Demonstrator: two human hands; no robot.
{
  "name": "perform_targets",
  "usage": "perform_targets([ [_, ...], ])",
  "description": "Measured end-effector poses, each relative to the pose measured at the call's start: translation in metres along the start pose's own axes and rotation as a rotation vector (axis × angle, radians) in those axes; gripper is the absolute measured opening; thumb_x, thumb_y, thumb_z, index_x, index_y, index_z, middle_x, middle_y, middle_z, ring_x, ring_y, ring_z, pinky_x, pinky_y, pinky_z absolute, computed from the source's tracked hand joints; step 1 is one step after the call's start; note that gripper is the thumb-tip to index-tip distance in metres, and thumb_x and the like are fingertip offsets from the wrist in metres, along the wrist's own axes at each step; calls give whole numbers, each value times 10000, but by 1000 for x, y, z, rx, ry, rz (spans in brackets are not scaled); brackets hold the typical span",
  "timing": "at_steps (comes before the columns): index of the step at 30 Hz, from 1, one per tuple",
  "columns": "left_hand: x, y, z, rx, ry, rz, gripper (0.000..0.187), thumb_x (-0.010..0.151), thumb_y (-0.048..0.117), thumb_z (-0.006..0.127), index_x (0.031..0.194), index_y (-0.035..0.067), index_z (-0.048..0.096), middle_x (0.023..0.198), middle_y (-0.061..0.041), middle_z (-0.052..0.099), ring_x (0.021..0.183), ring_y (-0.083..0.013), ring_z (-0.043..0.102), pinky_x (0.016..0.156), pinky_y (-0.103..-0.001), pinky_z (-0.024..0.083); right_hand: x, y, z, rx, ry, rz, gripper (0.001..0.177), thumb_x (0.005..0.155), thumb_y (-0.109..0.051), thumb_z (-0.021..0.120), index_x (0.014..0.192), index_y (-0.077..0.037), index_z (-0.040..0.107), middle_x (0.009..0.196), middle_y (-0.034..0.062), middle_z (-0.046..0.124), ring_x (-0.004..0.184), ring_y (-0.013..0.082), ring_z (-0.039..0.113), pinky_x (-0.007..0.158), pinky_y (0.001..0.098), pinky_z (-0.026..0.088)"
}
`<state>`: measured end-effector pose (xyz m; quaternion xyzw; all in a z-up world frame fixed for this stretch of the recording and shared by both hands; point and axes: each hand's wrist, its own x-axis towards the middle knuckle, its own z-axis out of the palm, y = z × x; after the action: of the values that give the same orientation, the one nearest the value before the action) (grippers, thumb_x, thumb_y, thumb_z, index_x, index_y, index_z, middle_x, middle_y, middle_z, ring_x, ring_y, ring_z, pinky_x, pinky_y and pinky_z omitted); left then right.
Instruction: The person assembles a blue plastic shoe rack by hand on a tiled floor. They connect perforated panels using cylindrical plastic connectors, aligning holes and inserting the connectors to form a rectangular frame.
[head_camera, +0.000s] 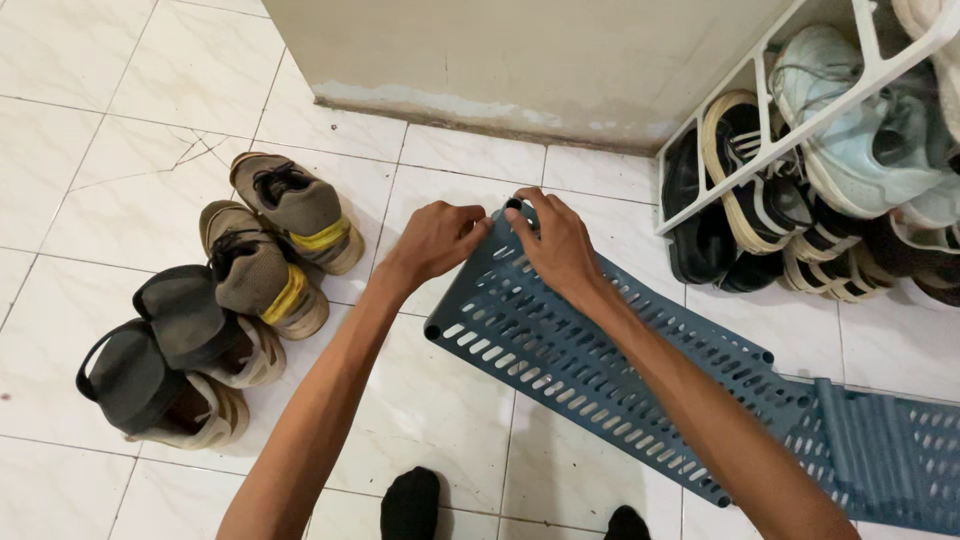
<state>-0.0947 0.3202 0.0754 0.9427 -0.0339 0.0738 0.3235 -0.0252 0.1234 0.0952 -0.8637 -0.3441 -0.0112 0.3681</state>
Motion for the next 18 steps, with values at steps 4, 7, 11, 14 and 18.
perform_targets([
  [4,6,-8,5,-37,32,16,190,964,237,618,1048,93,709,811,-95,735,745,-322,710,683,-446,546,4,-3,-1,124,4,143,281,1015,-291,631,1164,-63,699,729,118,667,601,242,638,605,377,488],
  [7,8,-15,2,-21,39,64,358,883,181,699,1222,89,627,989,-95,734,876,-313,709,713,-453,555,11,-3,0,177,34,115,252,1022,-274,641,1110,-54,725,640,78,610,552,161,557,541,343,430],
  [11,5,-25,-2,73,-30,104,476,847,168,751,1287,92,588,1116,-111,690,1026,-334,668,791,-472,551,16,-5,6,208,-23,190,244,1014,-276,651,1065,-55,743,587,69,550,519,116,451,504,329,366],
  [14,-4,-32,-1,76,-67,90,484,817,127,735,1283,109,605,1130,-97,696,1075,-334,659,830,-467,549,11,-16,25,209,-92,171,243,1006,-278,655,1034,-58,754,586,51,568,509,104,449,495,312,363],
  [18,-35,-52,6,-56,-44,102,467,809,96,729,1262,92,614,1171,-106,701,1122,-358,640,889,-470,527,2,-30,42,216,-166,140,248,1001,-282,652,1023,-61,763,601,37,606,503,109,451,483,314,347],
])
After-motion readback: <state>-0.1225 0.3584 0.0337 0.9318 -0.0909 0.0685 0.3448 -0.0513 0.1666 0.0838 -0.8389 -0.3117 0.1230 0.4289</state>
